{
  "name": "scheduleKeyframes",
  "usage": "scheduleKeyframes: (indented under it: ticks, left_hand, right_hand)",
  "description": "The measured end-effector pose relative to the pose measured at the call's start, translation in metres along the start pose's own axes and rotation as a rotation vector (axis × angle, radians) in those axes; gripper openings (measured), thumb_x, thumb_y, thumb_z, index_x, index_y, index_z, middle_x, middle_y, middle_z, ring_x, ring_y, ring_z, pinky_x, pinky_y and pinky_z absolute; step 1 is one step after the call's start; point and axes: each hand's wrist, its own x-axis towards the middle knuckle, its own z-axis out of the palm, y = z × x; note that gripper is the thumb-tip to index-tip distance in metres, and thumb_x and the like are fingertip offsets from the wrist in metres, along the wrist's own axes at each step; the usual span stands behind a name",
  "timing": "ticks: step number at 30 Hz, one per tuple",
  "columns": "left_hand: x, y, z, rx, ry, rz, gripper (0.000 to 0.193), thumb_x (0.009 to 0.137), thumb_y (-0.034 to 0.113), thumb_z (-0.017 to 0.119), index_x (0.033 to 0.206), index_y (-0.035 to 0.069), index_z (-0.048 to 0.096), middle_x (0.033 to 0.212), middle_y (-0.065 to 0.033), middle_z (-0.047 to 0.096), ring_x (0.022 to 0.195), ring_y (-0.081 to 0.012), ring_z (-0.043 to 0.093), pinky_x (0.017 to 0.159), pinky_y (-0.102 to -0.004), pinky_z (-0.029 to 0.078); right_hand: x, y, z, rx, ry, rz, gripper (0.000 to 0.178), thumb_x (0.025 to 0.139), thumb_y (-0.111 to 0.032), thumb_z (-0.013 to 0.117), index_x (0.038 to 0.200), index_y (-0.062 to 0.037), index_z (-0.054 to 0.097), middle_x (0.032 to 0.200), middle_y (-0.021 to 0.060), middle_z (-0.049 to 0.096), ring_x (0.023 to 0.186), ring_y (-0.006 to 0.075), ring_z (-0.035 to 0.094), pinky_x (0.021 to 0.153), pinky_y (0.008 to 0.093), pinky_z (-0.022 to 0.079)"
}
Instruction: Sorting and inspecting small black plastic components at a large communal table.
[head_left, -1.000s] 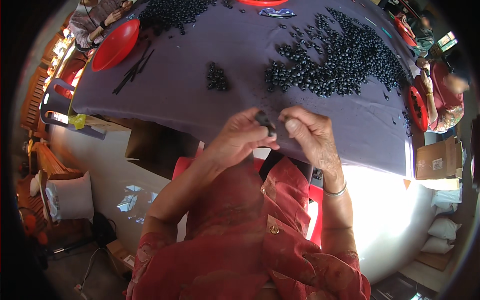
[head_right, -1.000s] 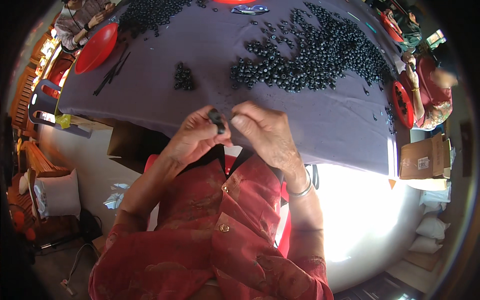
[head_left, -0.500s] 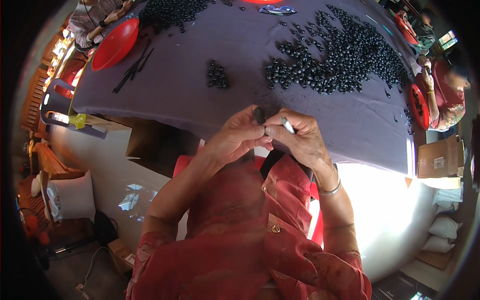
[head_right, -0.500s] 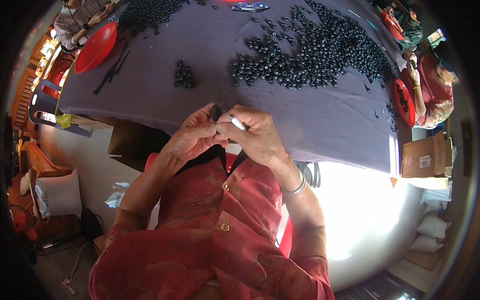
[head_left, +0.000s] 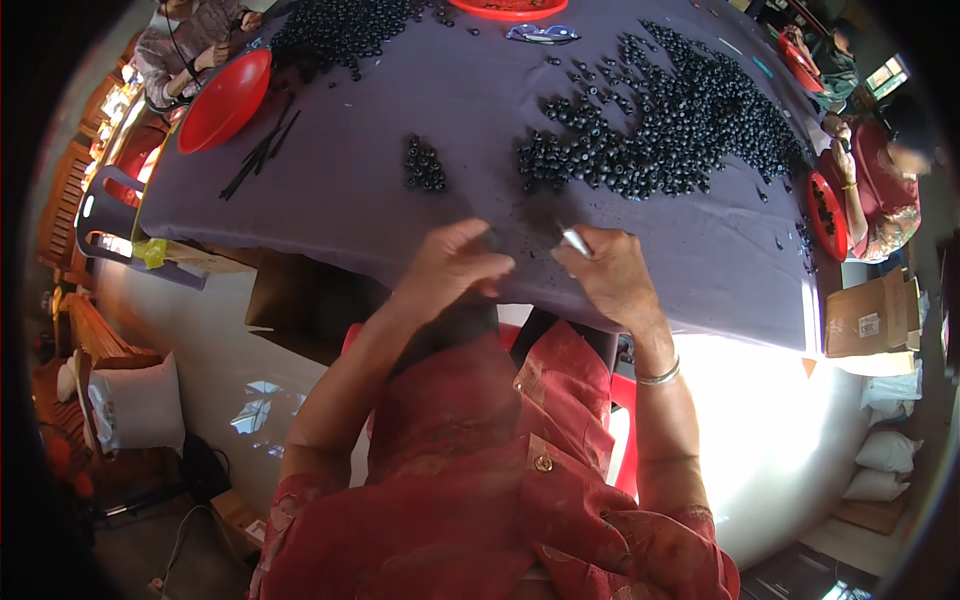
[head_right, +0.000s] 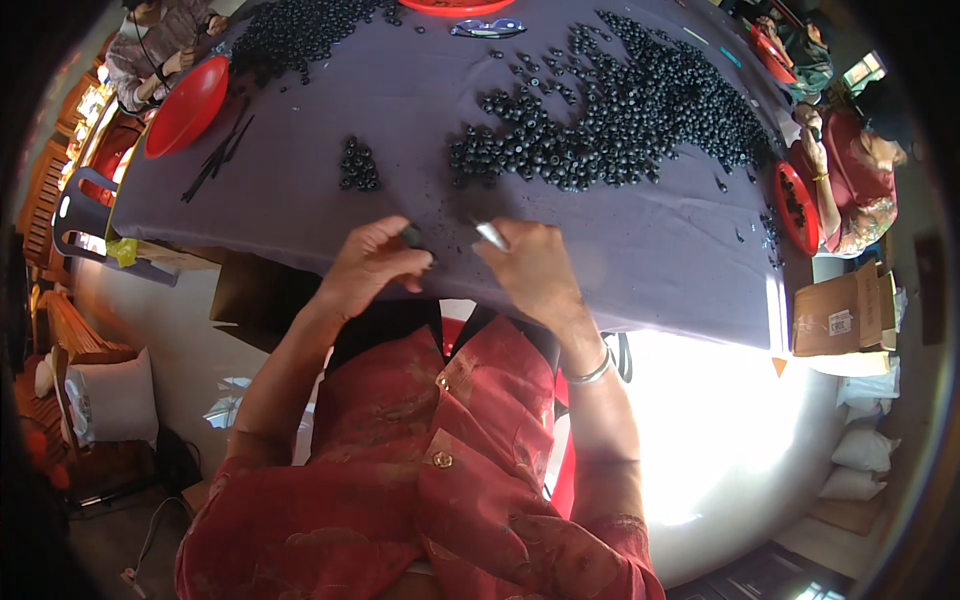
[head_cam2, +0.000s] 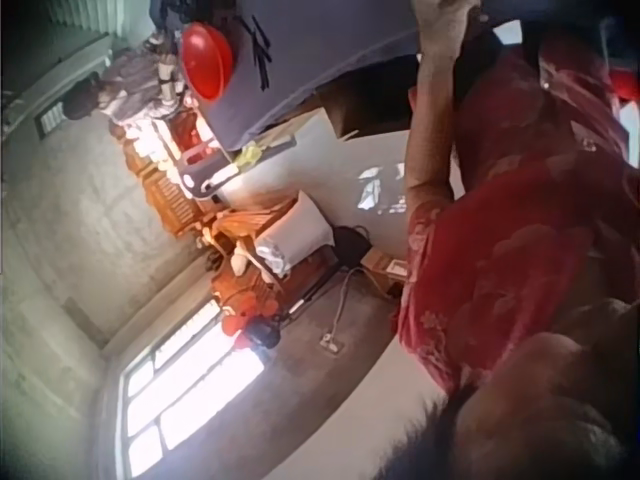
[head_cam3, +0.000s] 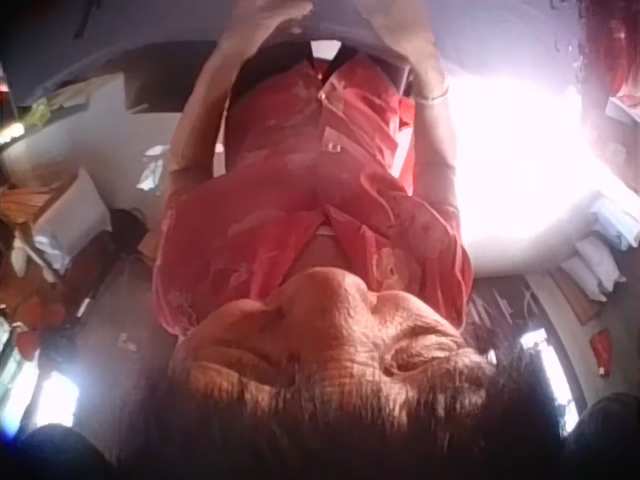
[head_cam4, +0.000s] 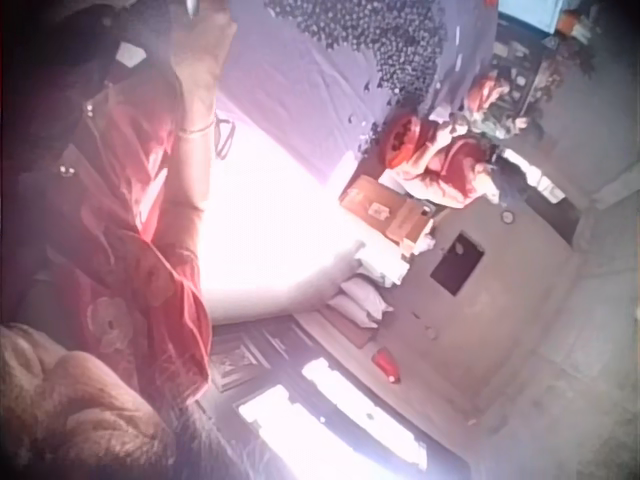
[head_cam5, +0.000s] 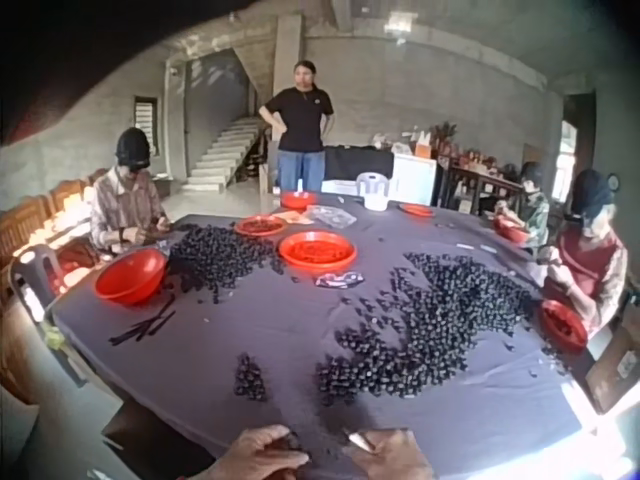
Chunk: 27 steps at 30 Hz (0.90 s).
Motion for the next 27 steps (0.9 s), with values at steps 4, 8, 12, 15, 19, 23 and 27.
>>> scheduleKeyframes:
  ticks: [4,8,12,15,19,23,27]
  left_hand:
    - [0.011,0.015,-0.035,0.536,0.341,0.183,0.008,0.081,0.006,0.068,0.084,0.005,0.061,0.069,0.0003,0.058,0.060,-0.0068,0.056,0.050,-0.0218,0.048]
    - [0.014,0.019,-0.062,0.663,0.627,0.377,0.012,0.078,0.006,0.070,0.084,0.001,0.060,0.064,0.0012,0.057,0.055,-0.0058,0.052,0.047,-0.0208,0.045]
    - [0.048,0.014,-0.066,1.023,0.709,0.599,0.022,0.075,0.013,0.074,0.088,0.002,0.060,0.068,-0.0141,0.061,0.055,-0.0202,0.058,0.053,-0.0331,0.046]
    - [0.047,0.011,-0.069,0.963,0.785,0.613,0.024,0.074,0.016,0.074,0.085,0.001,0.059,0.069,-0.0167,0.060,0.056,-0.0248,0.058,0.054,-0.0343,0.045]
    - [0.024,0.016,-0.045,0.701,0.824,0.550,0.022,0.077,0.015,0.071,0.081,0.000,0.056,0.060,-0.0115,0.052,0.052,-0.0149,0.049,0.051,-0.0310,0.042]
    - [0.008,0.003,-0.005,0.215,0.331,0.375,0.015,0.088,0.019,0.065,0.087,0.006,0.059,0.071,0.0013,0.057,0.064,-0.0058,0.054,0.057,-0.0237,0.047]
    - [0.000,0.004,0.024,-0.314,-0.008,0.074,0.012,0.091,0.019,0.061,0.094,0.008,0.058,0.082,0.0004,0.060,0.074,-0.0086,0.060,0.065,-0.0253,0.051]
  right_hand:
    - [0.019,0.010,-0.015,-0.178,0.115,0.055,0.019,0.078,-0.017,0.066,0.078,0.0008,0.062,0.062,0.0152,0.060,0.055,0.0202,0.057,0.056,0.0333,0.044]
    - [0.055,0.006,0.001,-0.230,0.179,-0.066,0.021,0.077,-0.022,0.068,0.081,-0.0014,0.063,0.071,0.0179,0.062,0.064,0.0337,0.061,0.061,0.0390,0.046]
    - [0.075,0.011,0.012,-0.430,0.271,0.012,0.031,0.073,-0.032,0.074,0.080,-0.0037,0.063,0.079,0.0167,0.065,0.077,0.0385,0.062,0.065,0.0438,0.048]
    - [0.080,0.013,0.022,-0.488,0.291,-0.003,0.029,0.074,-0.029,0.073,0.081,-0.0027,0.063,0.077,0.0196,0.064,0.075,0.0397,0.062,0.064,0.0460,0.049]
    - [0.070,0.014,0.012,-0.463,0.210,-0.023,0.023,0.073,-0.024,0.071,0.078,-0.0028,0.064,0.075,0.0188,0.065,0.074,0.0407,0.062,0.062,0.0461,0.049]
    - [0.043,-0.028,-0.003,-0.127,0.156,-0.139,0.013,0.074,-0.010,0.068,0.071,0.0004,0.061,0.061,0.0069,0.061,0.054,0.0177,0.056,0.052,0.0299,0.043]
    - [0.010,-0.058,0.004,0.485,0.033,-0.123,0.008,0.074,0.002,0.069,0.078,-0.0017,0.063,0.063,-0.0052,0.057,0.058,0.0032,0.048,0.053,0.0192,0.039]
